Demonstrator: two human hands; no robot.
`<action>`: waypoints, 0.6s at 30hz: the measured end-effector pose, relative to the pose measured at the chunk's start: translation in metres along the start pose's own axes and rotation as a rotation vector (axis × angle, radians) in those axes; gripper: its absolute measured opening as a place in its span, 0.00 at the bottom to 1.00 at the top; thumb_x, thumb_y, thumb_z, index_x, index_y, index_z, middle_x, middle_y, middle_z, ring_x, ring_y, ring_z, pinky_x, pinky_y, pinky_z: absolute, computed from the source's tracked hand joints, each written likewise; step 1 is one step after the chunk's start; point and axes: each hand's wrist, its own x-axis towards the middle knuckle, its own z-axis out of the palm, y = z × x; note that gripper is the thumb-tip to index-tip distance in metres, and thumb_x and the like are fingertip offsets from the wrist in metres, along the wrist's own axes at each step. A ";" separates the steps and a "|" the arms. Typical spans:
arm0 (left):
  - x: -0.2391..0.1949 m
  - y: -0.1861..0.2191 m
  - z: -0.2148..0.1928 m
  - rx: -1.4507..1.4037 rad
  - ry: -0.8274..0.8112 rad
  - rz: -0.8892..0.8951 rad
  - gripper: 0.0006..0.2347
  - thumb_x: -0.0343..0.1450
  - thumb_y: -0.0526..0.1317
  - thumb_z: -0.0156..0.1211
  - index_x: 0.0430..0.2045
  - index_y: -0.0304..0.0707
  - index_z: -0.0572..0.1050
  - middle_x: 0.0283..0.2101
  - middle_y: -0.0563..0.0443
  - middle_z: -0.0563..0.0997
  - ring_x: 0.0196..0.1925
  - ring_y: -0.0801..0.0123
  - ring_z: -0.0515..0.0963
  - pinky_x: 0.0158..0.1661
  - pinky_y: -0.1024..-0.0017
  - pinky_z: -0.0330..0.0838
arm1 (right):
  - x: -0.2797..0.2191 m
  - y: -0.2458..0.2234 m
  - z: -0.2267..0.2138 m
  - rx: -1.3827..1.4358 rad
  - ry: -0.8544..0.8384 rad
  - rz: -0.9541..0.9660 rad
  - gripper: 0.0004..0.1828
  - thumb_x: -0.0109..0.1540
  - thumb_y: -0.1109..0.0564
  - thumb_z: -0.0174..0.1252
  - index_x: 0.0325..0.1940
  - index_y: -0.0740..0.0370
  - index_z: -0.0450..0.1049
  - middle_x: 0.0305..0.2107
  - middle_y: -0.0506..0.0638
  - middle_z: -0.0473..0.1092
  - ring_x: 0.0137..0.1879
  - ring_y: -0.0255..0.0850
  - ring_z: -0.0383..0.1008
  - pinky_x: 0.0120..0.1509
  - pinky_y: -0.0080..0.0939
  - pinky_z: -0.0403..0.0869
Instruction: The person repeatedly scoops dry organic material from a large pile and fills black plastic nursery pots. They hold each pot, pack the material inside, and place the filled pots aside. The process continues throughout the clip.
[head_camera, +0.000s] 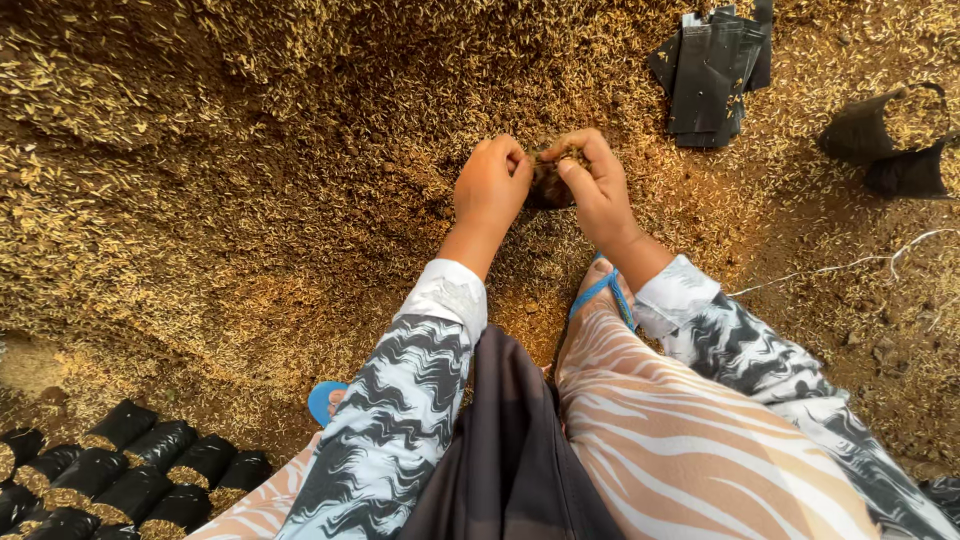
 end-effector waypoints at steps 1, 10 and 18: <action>0.001 0.001 -0.002 -0.013 0.007 0.004 0.06 0.69 0.44 0.64 0.28 0.45 0.74 0.35 0.52 0.77 0.32 0.62 0.78 0.33 0.63 0.72 | 0.000 -0.003 0.001 0.022 -0.029 0.014 0.09 0.70 0.64 0.46 0.55 0.64 0.67 0.48 0.49 0.70 0.55 0.36 0.71 0.64 0.39 0.70; -0.018 -0.005 -0.012 0.158 -0.263 -0.194 0.15 0.68 0.53 0.63 0.24 0.40 0.77 0.25 0.47 0.79 0.29 0.56 0.79 0.33 0.57 0.72 | -0.008 -0.016 -0.012 -0.770 0.044 0.454 0.24 0.59 0.49 0.67 0.52 0.63 0.67 0.37 0.53 0.72 0.43 0.46 0.74 0.48 0.43 0.72; -0.035 -0.005 -0.001 -0.029 -0.228 -0.182 0.16 0.67 0.54 0.60 0.30 0.39 0.79 0.29 0.45 0.83 0.33 0.53 0.84 0.37 0.58 0.75 | 0.021 -0.021 -0.015 -0.951 -0.020 -0.001 0.15 0.63 0.56 0.66 0.51 0.61 0.74 0.47 0.58 0.72 0.57 0.56 0.70 0.60 0.54 0.70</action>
